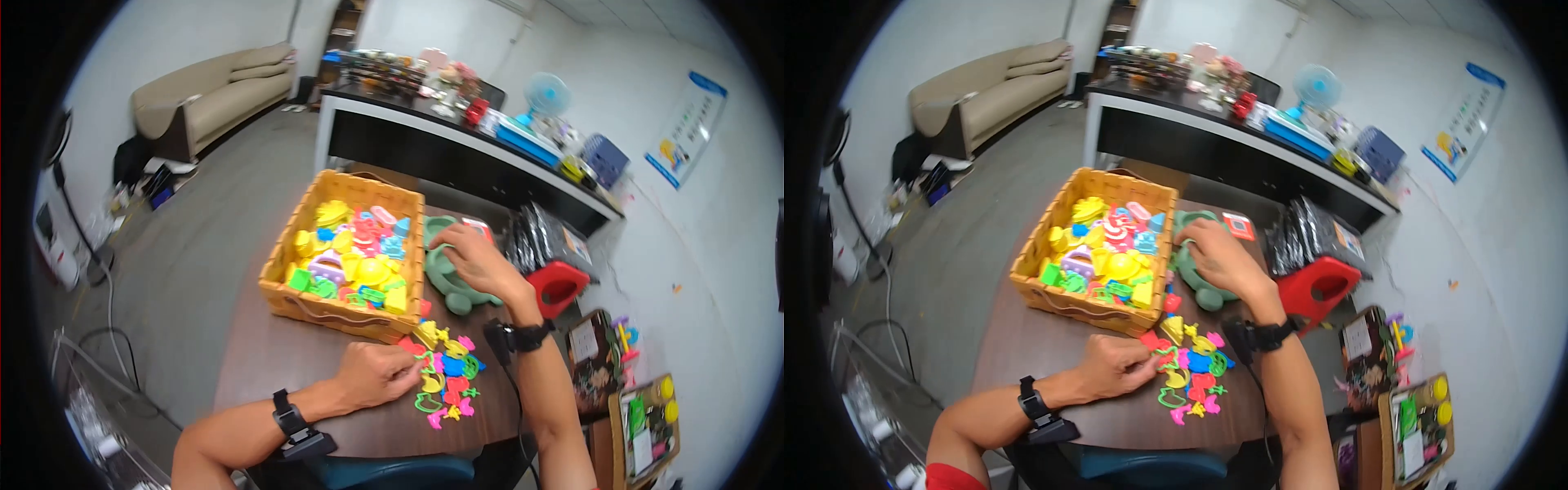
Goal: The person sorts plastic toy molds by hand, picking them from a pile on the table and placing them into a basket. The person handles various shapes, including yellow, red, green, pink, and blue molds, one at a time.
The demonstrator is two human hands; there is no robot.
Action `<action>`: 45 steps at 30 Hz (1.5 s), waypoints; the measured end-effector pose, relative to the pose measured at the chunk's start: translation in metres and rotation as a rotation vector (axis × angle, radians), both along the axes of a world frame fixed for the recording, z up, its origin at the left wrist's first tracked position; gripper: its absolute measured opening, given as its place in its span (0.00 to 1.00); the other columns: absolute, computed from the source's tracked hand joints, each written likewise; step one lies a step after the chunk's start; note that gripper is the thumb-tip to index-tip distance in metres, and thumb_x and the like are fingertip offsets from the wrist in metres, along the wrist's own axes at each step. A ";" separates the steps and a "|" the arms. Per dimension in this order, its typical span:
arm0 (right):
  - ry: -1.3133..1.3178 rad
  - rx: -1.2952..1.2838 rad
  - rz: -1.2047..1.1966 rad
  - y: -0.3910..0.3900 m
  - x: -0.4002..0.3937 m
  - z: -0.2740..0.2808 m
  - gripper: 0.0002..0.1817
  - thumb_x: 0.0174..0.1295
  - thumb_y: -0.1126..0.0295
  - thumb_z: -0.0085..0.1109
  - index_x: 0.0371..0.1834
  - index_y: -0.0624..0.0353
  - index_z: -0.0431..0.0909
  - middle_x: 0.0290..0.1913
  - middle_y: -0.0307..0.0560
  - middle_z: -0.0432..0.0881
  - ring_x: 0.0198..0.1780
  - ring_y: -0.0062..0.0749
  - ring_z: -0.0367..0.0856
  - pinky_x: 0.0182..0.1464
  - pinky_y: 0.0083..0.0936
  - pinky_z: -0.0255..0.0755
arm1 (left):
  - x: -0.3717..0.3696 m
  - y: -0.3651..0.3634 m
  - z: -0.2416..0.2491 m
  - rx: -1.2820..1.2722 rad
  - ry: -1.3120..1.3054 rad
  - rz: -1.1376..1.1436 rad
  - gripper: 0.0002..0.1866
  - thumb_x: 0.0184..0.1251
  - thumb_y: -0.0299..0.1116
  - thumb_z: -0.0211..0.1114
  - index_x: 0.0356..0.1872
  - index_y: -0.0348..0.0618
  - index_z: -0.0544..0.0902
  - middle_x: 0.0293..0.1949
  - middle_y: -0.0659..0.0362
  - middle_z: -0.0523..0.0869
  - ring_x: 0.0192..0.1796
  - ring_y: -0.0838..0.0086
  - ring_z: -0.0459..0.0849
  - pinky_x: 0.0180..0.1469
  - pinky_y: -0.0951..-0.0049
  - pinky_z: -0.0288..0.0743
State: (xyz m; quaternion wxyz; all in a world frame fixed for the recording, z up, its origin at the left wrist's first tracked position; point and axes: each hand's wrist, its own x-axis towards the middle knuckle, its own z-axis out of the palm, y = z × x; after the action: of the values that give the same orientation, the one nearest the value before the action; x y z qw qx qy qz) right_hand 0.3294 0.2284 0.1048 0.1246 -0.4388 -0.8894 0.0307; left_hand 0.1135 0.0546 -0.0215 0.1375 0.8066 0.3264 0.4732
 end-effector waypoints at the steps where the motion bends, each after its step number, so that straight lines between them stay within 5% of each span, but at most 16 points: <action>1: 0.018 0.026 0.117 0.017 0.006 -0.026 0.17 0.85 0.72 0.62 0.71 0.62 0.90 0.68 0.57 0.90 0.75 0.58 0.83 0.83 0.49 0.75 | -0.011 -0.002 -0.001 0.002 -0.018 0.007 0.16 0.80 0.38 0.81 0.29 0.46 0.90 0.26 0.54 0.89 0.26 0.53 0.89 0.30 0.52 0.81; 6: -0.084 0.068 0.210 0.052 -0.018 -0.111 0.28 0.79 0.69 0.63 0.81 0.58 0.87 0.82 0.53 0.87 0.91 0.65 0.71 0.92 0.62 0.65 | -0.063 -0.005 -0.001 -0.002 0.001 0.051 0.18 0.77 0.33 0.83 0.26 0.43 0.86 0.23 0.53 0.85 0.22 0.56 0.85 0.27 0.54 0.75; 9: -0.169 0.094 0.137 0.057 -0.055 -0.127 0.27 0.83 0.62 0.61 0.81 0.57 0.86 0.84 0.53 0.85 0.95 0.73 0.64 0.95 0.79 0.51 | -0.080 -0.005 0.002 -0.016 0.012 0.028 0.19 0.77 0.32 0.83 0.25 0.41 0.83 0.22 0.53 0.83 0.22 0.56 0.83 0.27 0.55 0.73; 13: -0.309 0.049 0.023 0.027 -0.097 -0.094 0.25 0.84 0.63 0.60 0.79 0.57 0.86 0.84 0.53 0.83 0.97 0.73 0.60 0.95 0.87 0.45 | -0.088 -0.010 0.010 -0.014 0.019 0.021 0.19 0.76 0.30 0.83 0.26 0.40 0.82 0.22 0.52 0.82 0.21 0.56 0.81 0.26 0.55 0.71; 22: -0.248 -0.081 0.176 -0.090 -0.041 -0.080 0.30 0.86 0.66 0.60 0.89 0.53 0.79 0.95 0.54 0.73 0.99 0.67 0.58 0.97 0.82 0.45 | -0.086 -0.022 0.022 -0.010 0.019 0.027 0.20 0.76 0.29 0.83 0.26 0.41 0.80 0.23 0.52 0.82 0.22 0.55 0.81 0.27 0.55 0.71; 24: 0.021 -0.062 0.294 -0.103 -0.027 -0.096 0.28 0.84 0.67 0.60 0.85 0.55 0.84 0.91 0.56 0.79 0.97 0.68 0.64 0.96 0.84 0.49 | -0.087 -0.024 0.023 -0.021 0.015 0.027 0.20 0.76 0.29 0.83 0.26 0.41 0.80 0.23 0.52 0.82 0.22 0.55 0.81 0.27 0.55 0.72; 26: -0.023 -0.047 0.304 -0.121 -0.016 -0.074 0.31 0.83 0.70 0.59 0.88 0.57 0.81 0.90 0.58 0.80 0.95 0.65 0.69 0.96 0.75 0.55 | -0.086 -0.026 0.025 -0.031 0.008 0.029 0.20 0.76 0.29 0.83 0.26 0.41 0.81 0.24 0.52 0.83 0.22 0.55 0.82 0.27 0.55 0.72; 29: 0.286 -0.205 0.510 -0.113 -0.003 -0.070 0.31 0.80 0.78 0.57 0.86 0.62 0.82 0.82 0.62 0.86 0.84 0.62 0.81 0.88 0.52 0.74 | -0.083 -0.029 0.030 -0.019 0.012 0.028 0.19 0.77 0.29 0.83 0.26 0.42 0.81 0.24 0.53 0.83 0.22 0.55 0.83 0.27 0.55 0.73; 30: 0.286 -0.211 0.518 -0.112 0.004 -0.069 0.31 0.80 0.78 0.57 0.86 0.62 0.82 0.82 0.62 0.86 0.84 0.62 0.81 0.88 0.52 0.74 | -0.082 -0.030 0.031 -0.024 0.016 0.030 0.19 0.76 0.29 0.83 0.27 0.42 0.81 0.24 0.53 0.83 0.22 0.55 0.83 0.27 0.55 0.73; 32: 0.272 -0.323 0.357 -0.114 0.013 -0.052 0.31 0.80 0.78 0.58 0.86 0.63 0.82 0.81 0.64 0.86 0.81 0.64 0.83 0.85 0.50 0.78 | -0.080 -0.033 0.033 -0.034 0.018 0.041 0.19 0.76 0.29 0.83 0.27 0.43 0.81 0.24 0.54 0.83 0.22 0.56 0.83 0.27 0.55 0.74; 37: 0.131 -0.398 -0.085 -0.130 -0.005 0.008 0.12 0.87 0.72 0.59 0.60 0.63 0.91 0.50 0.55 0.97 0.56 0.59 0.97 0.62 0.50 0.88 | -0.068 -0.043 0.040 -0.008 0.005 0.041 0.19 0.76 0.30 0.83 0.26 0.45 0.82 0.23 0.55 0.83 0.22 0.56 0.83 0.26 0.56 0.74; 40: 0.080 -0.158 -0.111 -0.128 0.067 -0.020 0.11 0.87 0.69 0.61 0.59 0.62 0.91 0.51 0.55 0.97 0.57 0.60 0.95 0.62 0.50 0.88 | -0.051 -0.051 0.043 -0.043 -0.028 0.120 0.19 0.76 0.30 0.83 0.26 0.45 0.82 0.24 0.55 0.83 0.22 0.57 0.84 0.26 0.56 0.74; 45: 0.090 -0.217 -0.157 -0.134 0.082 -0.020 0.12 0.89 0.65 0.64 0.63 0.61 0.88 0.60 0.56 0.90 0.63 0.59 0.91 0.67 0.49 0.84 | -0.039 -0.061 0.042 -0.087 -0.060 0.166 0.18 0.76 0.30 0.83 0.27 0.45 0.81 0.25 0.55 0.83 0.22 0.57 0.84 0.26 0.56 0.75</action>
State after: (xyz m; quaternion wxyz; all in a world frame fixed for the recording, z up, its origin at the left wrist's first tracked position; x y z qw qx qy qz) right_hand 0.4114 0.0941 0.0846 0.1180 -0.5159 -0.8374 0.1366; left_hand 0.0744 -0.0062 0.0204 0.1426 0.7555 0.4079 0.4924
